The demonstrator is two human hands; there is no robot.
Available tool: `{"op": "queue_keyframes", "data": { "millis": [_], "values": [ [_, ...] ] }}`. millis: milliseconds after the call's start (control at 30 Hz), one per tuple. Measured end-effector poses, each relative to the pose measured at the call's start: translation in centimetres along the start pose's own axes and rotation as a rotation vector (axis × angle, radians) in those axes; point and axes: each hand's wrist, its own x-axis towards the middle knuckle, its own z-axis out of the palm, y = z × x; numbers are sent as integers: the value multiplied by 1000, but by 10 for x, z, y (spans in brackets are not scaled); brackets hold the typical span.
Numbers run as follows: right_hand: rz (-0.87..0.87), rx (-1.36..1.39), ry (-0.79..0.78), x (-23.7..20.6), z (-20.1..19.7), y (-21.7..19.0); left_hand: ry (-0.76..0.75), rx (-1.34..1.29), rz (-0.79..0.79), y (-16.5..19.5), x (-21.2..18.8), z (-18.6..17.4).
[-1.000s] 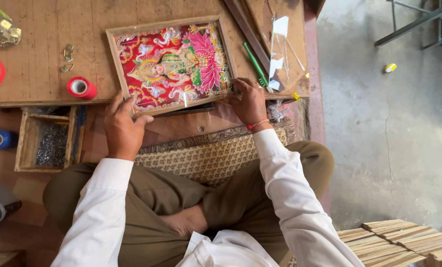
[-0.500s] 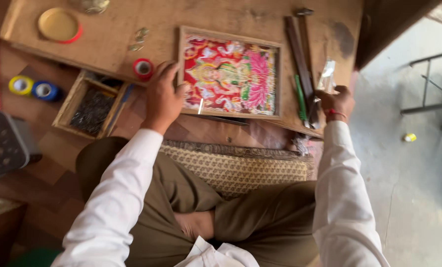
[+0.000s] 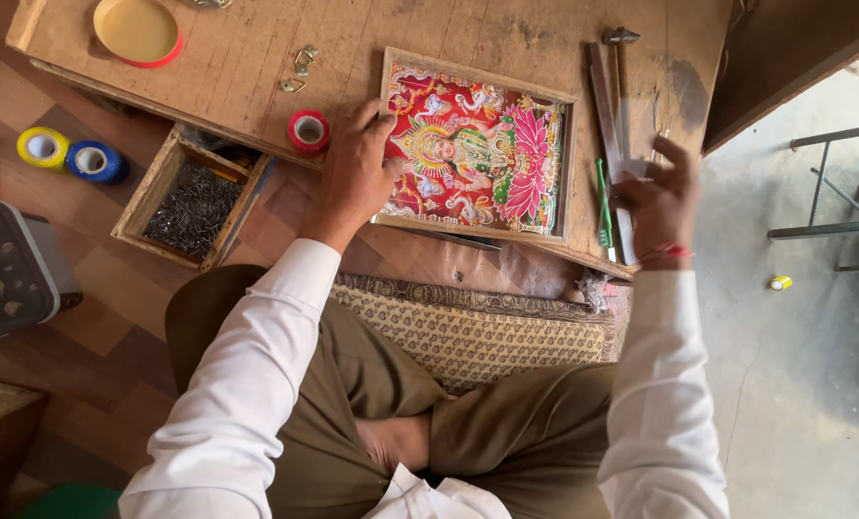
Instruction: The person assembles a decorative framed picture by applying red patterned tape to the edges of a wooden frame, placing a clear plastic sheet over the artwork, and wiping the surface. The person handles multiple frames, applying tape and plastic covers to each.
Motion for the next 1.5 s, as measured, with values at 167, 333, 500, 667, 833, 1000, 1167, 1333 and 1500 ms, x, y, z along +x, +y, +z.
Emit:
{"op": "queue_keyframes", "data": {
  "millis": [167, 333, 500, 667, 833, 1000, 1167, 1333, 1500],
  "values": [
    [47, -298, -344, -48, 103, 11, -34, -27, -4, -1, 0, -1],
    [-433, -854, -270, -61, 145, 24, -49, -55, -13, 4, 0, -6],
    [-448, -976, -208, -67, 155, 29, -58, -39, -54, 6, 0, -3],
    [-521, -1018, -202, -59, 168, 30, -34, -28, -25, 6, 0, -2],
    [-419, -938, -257, -57, 176, 29, -53, -43, -70, 9, -1, -3],
    [-413, -995, -250, -70, 173, 32, -16, -67, -18, 3, -2, 1],
    [-411, -1002, -263, -65, 177, 32, 27, 25, 64, -8, 2, 7],
    [-438, -1063, -243, -49, 185, 13, 14, -94, 10, -14, -2, 8],
    [-326, -1026, -290, -175, 169, 24, 28, -182, 27, -23, 1, 12]
  ]
}}
